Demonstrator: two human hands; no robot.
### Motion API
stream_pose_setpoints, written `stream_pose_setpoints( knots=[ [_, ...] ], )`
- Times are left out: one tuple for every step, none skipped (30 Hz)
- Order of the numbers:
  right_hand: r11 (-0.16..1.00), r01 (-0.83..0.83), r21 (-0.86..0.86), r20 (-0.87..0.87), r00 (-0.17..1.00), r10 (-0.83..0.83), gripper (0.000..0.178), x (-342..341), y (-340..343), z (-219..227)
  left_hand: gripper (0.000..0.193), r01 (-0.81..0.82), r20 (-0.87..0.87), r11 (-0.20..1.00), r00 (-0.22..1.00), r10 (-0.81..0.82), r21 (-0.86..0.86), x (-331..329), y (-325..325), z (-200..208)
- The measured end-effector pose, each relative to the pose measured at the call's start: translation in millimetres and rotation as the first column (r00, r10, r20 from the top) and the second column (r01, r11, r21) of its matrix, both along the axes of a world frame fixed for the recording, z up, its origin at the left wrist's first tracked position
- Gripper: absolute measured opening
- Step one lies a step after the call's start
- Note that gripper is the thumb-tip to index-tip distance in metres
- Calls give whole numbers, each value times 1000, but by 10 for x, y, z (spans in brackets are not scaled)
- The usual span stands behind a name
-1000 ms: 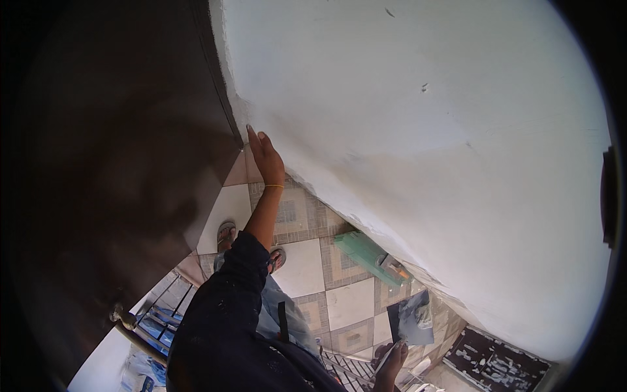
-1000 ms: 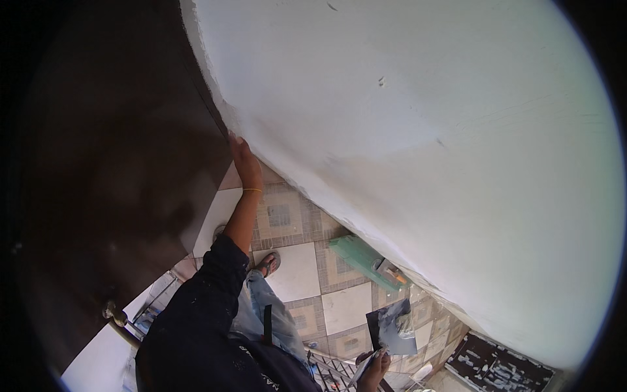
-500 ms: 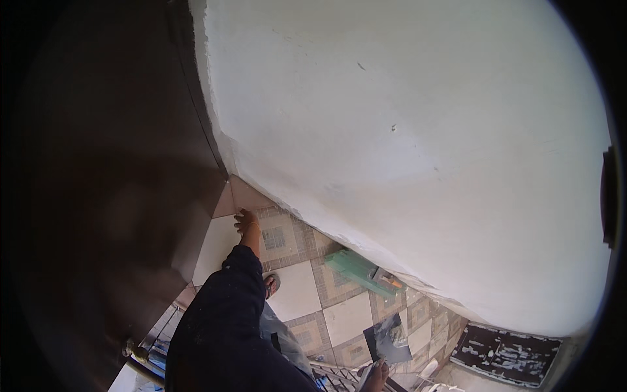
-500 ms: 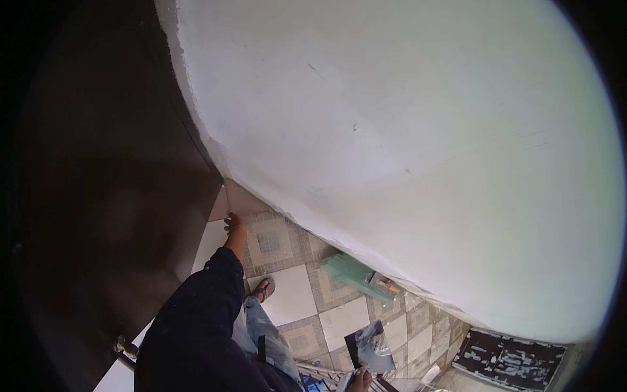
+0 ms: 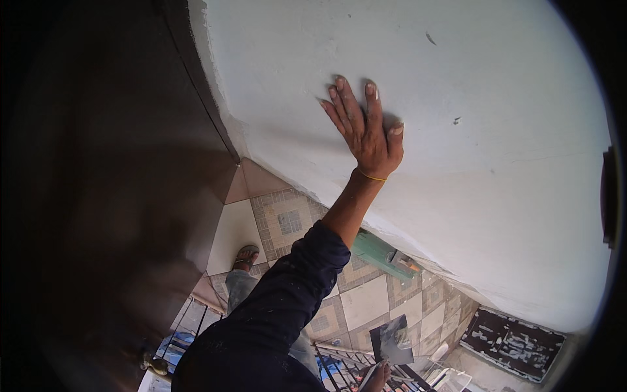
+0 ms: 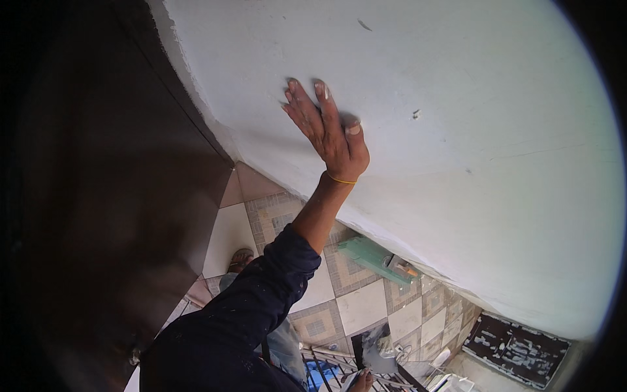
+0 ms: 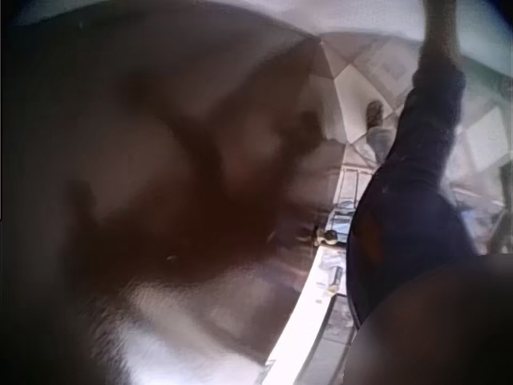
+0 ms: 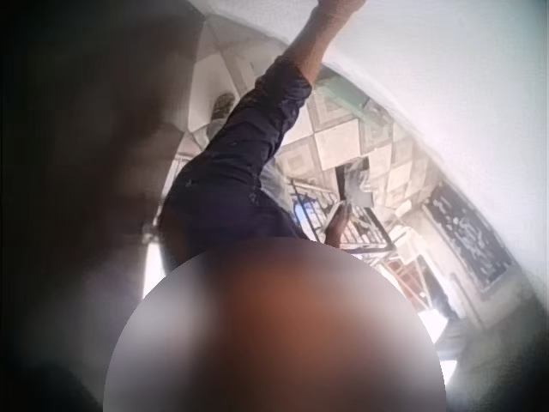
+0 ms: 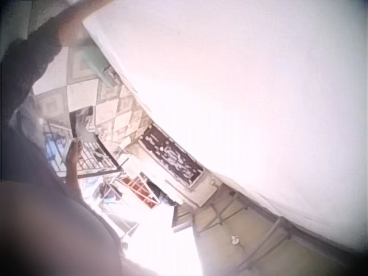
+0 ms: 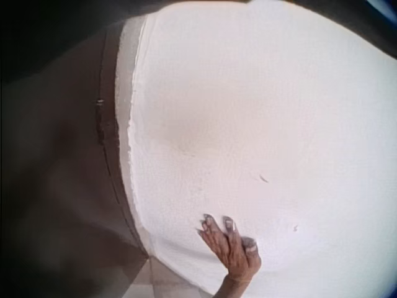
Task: The person applies white plaster to a wall using a trowel and a hawk, smoothing the surface in multiple passes. The person periodically reloads plaster onto the trowel from the hawk and continues applying it to different sections of the wall.
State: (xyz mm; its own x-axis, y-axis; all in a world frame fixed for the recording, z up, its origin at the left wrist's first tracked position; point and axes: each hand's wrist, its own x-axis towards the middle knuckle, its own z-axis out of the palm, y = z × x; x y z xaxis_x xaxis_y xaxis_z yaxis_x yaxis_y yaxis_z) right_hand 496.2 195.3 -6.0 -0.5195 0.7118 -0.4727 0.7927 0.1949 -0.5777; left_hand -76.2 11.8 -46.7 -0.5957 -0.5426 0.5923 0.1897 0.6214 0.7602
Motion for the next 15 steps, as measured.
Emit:
stream_pose_setpoints(
  knots=[
    [998, -30, 50, 70, 997, 26, 38, 4, 2, -2, 65, -27, -41, 991, 999, 33, 130, 73, 2, -441],
    [993, -56, 109, 146, 989, 40, 38, 17, 22, 49, 66, -62, -12, 943, 998, 69, 328, 221, -118, -979],
    [987, -87, 134, 220, 974, 56, 39, 0, 31, 48, 64, -159, 315, 683, 943, -109, 713, 560, -289, -1541],
    [977, -120, 175, 282, 957, 68, 41, 4, 65, 100, 63, -426, 706, 699, 691, -158, 574, 955, -489, -2103],
    [825, 533, -188, -54, 833, -550, 48, -31, 81, 70, 62, -446, 966, 860, 183, -182, 247, 1350, -753, -2583],
    [855, 486, -181, -84, 859, -506, 56, -51, 107, 114, 62, -369, 982, 922, -94, -164, 119, 1652, -932, -2902],
    [867, 469, -166, -41, 876, -481, 55, -83, 117, 97, 61, -405, 986, 903, -21, -166, 144, 1824, -1023, -3090],
    [882, 450, -142, 10, 891, -454, 55, -106, 144, 105, 61, -463, 965, 851, 199, -174, 249, 1944, -1086, -3096],
    [997, 81, -5, 99, 992, -80, 54, -138, 154, 80, 63, -527, 823, 701, 547, -152, 480, 1823, -1100, -2963],
    [991, 111, -70, -17, 994, -112, 38, -177, 173, 46, 66, -388, 556, 594, 822, -122, 704, 1635, -1102, -2675],
    [983, 135, -128, -114, 982, -150, 29, -193, 183, 36, 68, -137, 383, 822, 918, -104, 553, 1380, -1149, -2285],
    [971, 151, -187, -225, 955, -191, 31, -221, 197, 8, 66, 11, 170, 874, 980, -107, 486, 1041, -1227, -1837],
    [971, 145, -190, -216, 959, -185, 30, -226, 198, 4, 64, 80, 71, 899, 990, -122, 430, 734, -1342, -1377],
    [963, 192, -187, -207, 951, -230, 30, -231, 198, -2, 61, 87, -27, 956, 996, -83, 279, 451, -1467, -957],
    [952, 241, -186, -199, 940, -277, 30, -223, 190, 2, 65, 127, -144, 980, 984, -105, 152, 166, -1615, -633]
  ],
)
